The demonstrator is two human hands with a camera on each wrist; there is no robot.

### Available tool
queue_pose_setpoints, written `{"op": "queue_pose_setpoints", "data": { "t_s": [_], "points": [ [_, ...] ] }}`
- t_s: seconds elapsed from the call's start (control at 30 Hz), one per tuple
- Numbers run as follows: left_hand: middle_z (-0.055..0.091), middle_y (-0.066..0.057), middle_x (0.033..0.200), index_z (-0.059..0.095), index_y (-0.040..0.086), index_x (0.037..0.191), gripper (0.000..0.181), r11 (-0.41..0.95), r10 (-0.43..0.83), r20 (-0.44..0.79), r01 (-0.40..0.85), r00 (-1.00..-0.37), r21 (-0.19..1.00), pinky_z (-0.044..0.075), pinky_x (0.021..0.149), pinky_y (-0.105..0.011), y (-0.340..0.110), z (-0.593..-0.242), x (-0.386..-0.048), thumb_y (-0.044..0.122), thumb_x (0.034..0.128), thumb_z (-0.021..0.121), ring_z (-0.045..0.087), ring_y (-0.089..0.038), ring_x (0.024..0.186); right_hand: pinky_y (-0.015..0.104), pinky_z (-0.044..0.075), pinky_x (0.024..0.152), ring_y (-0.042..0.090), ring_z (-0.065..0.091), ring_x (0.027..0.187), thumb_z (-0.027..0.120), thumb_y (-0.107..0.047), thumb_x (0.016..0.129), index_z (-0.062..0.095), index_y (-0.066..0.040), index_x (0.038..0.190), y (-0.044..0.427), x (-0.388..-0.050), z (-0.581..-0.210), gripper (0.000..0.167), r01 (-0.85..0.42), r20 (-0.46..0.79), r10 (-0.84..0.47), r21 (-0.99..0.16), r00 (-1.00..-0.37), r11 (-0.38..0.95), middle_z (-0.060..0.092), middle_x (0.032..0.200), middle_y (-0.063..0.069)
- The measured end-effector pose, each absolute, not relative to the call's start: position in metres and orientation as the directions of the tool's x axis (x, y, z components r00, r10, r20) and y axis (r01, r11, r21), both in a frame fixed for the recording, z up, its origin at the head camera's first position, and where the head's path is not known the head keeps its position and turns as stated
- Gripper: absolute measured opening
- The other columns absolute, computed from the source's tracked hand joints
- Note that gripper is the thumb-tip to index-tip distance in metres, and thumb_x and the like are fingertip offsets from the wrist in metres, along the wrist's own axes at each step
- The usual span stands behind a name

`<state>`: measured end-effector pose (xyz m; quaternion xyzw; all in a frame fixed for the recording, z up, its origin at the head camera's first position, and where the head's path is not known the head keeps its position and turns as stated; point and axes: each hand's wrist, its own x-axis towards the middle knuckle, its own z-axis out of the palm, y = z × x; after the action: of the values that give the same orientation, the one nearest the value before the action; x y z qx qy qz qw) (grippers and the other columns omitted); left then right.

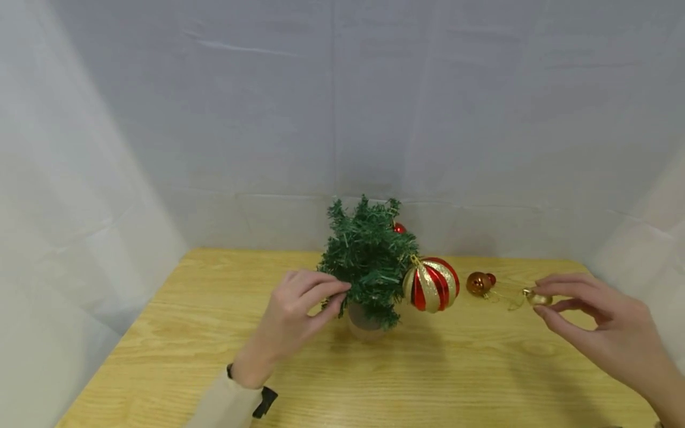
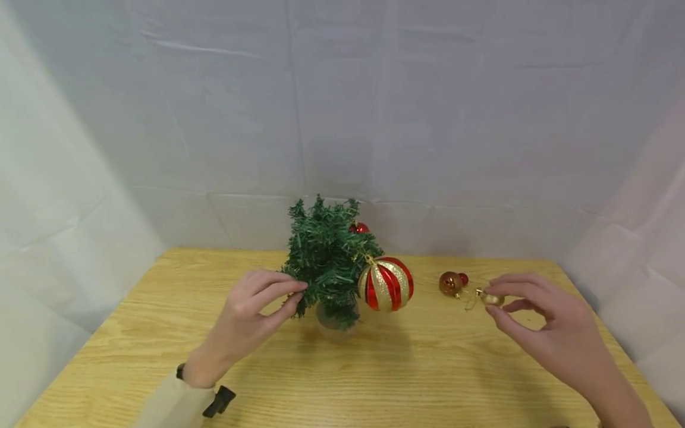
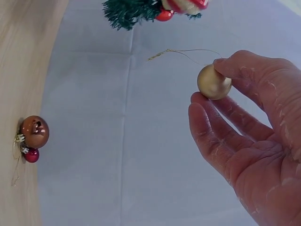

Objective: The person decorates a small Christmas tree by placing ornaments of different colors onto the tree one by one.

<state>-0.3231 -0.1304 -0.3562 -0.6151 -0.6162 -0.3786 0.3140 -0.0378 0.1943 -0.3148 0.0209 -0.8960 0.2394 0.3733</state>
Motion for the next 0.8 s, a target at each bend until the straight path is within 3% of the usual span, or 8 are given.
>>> {"op": "queue_pose_setpoints", "data": {
  "t_s": [0.2, 0.57, 0.67, 0.8],
  "points": [
    [0.075, 0.001, 0.095, 0.080, 0.015, 0.105, 0.013, 0.005, 0.484, 0.875, 1.000, -0.004, 0.001, 0.054, 0.075, -0.037, -0.121, -0.357, -0.313, 0.019, 0.0984, 0.069, 0.069, -0.014, 0.083, 0.008, 0.054, 0.078, -0.002, 0.068, 0.088, 0.075, 0.034, 0.059, 0.074, -0.001, 0.108, 0.189, -0.036, -0.312, 0.060, -0.240, 0.698, 0.125, -0.401, -0.705, 0.884, 0.068, 0.114, -0.005],
    [0.075, 0.002, 0.098, 0.080, 0.017, 0.105, 0.016, 0.086, 0.508, 0.861, 0.996, -0.028, -0.018, 0.055, 0.080, -0.038, -0.107, -0.354, -0.296, 0.015, 0.0894, 0.079, 0.070, -0.014, 0.088, 0.010, 0.055, 0.081, 0.002, 0.070, 0.088, 0.078, 0.028, 0.066, 0.073, 0.006, 0.106, 0.183, -0.038, -0.311, 0.046, -0.334, 0.737, 0.109, -0.427, -0.667, 0.840, 0.070, 0.116, 0.003],
    [0.075, 0.002, 0.098, 0.080, 0.018, 0.106, 0.016, 0.105, 0.508, 0.861, 0.994, -0.039, -0.016, 0.054, 0.080, -0.037, -0.102, -0.354, -0.292, 0.016, 0.0897, 0.078, 0.070, -0.014, 0.088, 0.010, 0.055, 0.081, 0.004, 0.070, 0.088, 0.082, 0.009, 0.079, 0.072, 0.009, 0.104, 0.180, -0.041, -0.310, 0.026, -0.400, 0.756, 0.091, -0.441, -0.649, 0.804, 0.070, 0.116, 0.005],
    [0.075, 0.002, 0.098, 0.080, 0.019, 0.105, 0.017, 0.116, 0.502, 0.864, 0.993, -0.042, -0.019, 0.052, 0.078, -0.036, -0.097, -0.354, -0.289, 0.016, 0.0890, 0.079, 0.070, -0.014, 0.087, 0.010, 0.055, 0.081, 0.005, 0.070, 0.087, 0.078, -0.018, 0.089, 0.071, 0.012, 0.102, 0.176, -0.047, -0.309, 0.034, -0.478, 0.775, 0.071, -0.456, -0.628, 0.751, 0.070, 0.116, 0.006]
  ]
}}
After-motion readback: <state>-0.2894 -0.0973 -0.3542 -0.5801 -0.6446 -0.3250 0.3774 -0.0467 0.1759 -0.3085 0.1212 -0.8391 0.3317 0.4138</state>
